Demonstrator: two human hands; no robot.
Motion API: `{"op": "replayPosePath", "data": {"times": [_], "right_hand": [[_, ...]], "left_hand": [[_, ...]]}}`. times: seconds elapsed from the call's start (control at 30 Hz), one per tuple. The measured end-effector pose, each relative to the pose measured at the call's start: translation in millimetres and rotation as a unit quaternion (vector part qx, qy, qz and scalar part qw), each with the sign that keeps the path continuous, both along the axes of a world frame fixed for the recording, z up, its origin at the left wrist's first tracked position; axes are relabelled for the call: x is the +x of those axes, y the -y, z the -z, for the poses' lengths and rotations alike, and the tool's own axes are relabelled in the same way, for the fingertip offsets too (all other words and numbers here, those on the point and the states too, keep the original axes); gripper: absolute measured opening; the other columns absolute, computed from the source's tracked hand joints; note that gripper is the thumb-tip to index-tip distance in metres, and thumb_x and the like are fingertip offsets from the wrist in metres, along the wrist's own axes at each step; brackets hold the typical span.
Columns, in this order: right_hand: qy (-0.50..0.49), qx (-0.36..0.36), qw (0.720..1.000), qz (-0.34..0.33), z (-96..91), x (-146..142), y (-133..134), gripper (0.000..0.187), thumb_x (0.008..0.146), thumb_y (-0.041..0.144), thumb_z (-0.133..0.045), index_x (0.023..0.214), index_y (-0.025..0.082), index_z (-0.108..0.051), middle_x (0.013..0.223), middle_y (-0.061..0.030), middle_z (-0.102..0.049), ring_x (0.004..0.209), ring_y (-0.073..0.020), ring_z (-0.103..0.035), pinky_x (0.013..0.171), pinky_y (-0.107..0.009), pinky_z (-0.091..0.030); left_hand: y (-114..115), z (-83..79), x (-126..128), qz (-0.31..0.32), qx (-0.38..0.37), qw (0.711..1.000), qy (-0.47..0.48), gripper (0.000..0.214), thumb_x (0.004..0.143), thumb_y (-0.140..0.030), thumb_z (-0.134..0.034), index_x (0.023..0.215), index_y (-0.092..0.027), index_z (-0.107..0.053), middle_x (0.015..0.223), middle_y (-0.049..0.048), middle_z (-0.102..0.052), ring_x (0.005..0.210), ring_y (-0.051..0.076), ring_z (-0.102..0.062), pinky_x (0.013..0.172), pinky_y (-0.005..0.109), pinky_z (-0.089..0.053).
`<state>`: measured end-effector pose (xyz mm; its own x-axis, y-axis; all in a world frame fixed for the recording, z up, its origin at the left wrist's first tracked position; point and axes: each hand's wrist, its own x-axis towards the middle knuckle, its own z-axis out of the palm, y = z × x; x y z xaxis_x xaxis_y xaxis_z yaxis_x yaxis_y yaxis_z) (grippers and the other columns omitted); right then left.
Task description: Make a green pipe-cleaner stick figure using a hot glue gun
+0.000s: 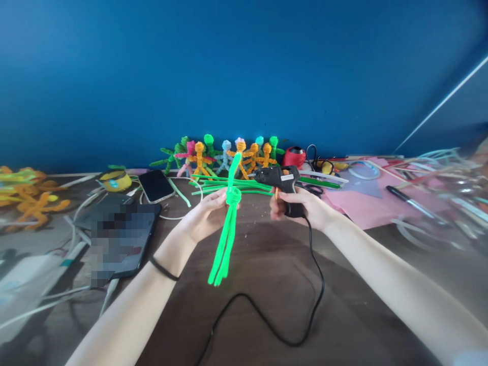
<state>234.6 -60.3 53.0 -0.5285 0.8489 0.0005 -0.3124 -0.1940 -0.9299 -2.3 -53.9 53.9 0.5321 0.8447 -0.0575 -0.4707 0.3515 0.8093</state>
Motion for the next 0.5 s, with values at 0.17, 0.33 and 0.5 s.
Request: {"op": "replayPosePath", "data": {"times": [0.17,0.33,0.5], "right_hand": [[0.213,-0.046,0.975,0.031,12.7,0.2,-8.1,0.026,0.084,0.039,-0.049,0.073,0.016,-0.047,0.055,-0.0078,-0.067,0.045,-0.0151,-0.061,0.037,-0.020,-0.035],[0.468,0.014,0.883,0.021,19.4,-2.1,-4.6,0.052,0.083,0.059,-0.041,0.051,0.018,-0.045,0.029,-0.0009,-0.047,0.023,-0.0111,-0.039,0.032,-0.025,-0.028],[0.646,0.093,0.758,-0.004,5.2,-6.3,6.3,0.058,0.086,0.060,-0.030,0.048,0.019,-0.045,0.034,-0.0017,-0.046,0.037,-0.0143,-0.050,0.050,-0.027,-0.036]], "left_hand": [[-0.9,0.2,-2.5,-0.011,-0.005,1.000,-0.017,0.022,0.060,-0.023,-0.077,0.075,-0.014,-0.063,0.067,0.0009,-0.059,0.060,0.009,-0.055,0.050,0.019,-0.040],[1.3,-3.2,0.1,-0.010,0.012,0.999,-0.045,0.022,0.060,-0.026,-0.077,0.072,-0.015,-0.063,0.057,-0.0018,-0.049,0.051,0.006,-0.047,0.043,0.017,-0.035],[3.7,-6.4,4.6,0.000,0.030,0.997,-0.074,0.024,0.062,-0.027,-0.076,0.070,-0.012,-0.059,0.055,-0.0036,-0.043,0.046,0.003,-0.038,0.039,0.014,-0.027]]}}
